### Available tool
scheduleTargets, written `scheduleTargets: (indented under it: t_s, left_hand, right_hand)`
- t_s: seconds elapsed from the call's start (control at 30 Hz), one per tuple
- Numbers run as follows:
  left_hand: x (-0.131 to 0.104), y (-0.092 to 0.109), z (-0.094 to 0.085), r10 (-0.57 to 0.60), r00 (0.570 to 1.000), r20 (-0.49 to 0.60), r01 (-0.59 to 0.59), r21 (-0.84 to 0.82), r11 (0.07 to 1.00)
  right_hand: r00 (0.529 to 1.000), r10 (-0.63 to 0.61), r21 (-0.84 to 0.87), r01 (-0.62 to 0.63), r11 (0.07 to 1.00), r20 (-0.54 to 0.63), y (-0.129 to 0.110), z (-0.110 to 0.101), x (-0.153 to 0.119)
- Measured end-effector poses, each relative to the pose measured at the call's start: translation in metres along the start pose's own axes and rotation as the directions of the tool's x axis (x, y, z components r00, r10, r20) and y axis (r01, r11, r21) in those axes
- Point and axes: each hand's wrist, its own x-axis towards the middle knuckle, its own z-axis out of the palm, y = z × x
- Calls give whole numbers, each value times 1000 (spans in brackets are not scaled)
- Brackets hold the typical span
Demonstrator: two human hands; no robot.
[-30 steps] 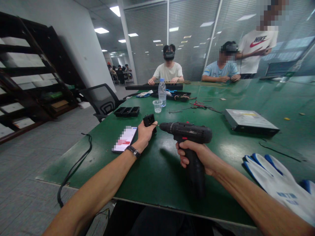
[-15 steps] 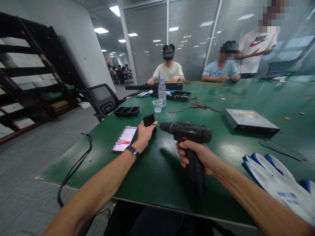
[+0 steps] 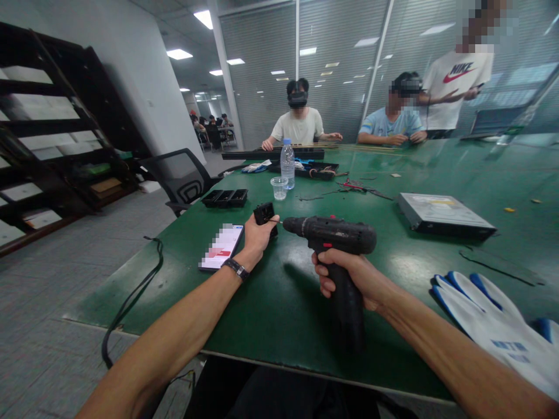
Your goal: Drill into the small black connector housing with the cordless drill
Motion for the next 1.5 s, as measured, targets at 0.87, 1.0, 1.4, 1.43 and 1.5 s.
scheduleTargets:
  t_s: [0.87, 1.0, 1.4, 1.43, 1.5]
  left_hand:
    - [-1, 1, 0, -7, 1000, -6, 7, 16, 1000]
    - [0, 0, 0, 5, 1000, 0, -5, 24, 1000]
    - [-2, 3, 0, 12, 1000, -3, -12, 28, 1000]
    - [-2, 3, 0, 10, 1000, -2, -10, 26, 1000]
    - [-2, 3, 0, 5, 1000, -1, -5, 16, 1000]
  right_hand:
    - [1000, -15, -17, 15, 1000, 1, -2, 2, -1]
    - [1000, -14, -21, 14, 1000, 2, -2, 2, -1]
    - [1000, -8, -19, 8, 1000, 2, -1, 0, -1]
    - [1000, -10, -20, 10, 1000, 2, -1, 1, -1]
    - [1000, -15, -25, 16, 1000, 3, -1, 1, -1]
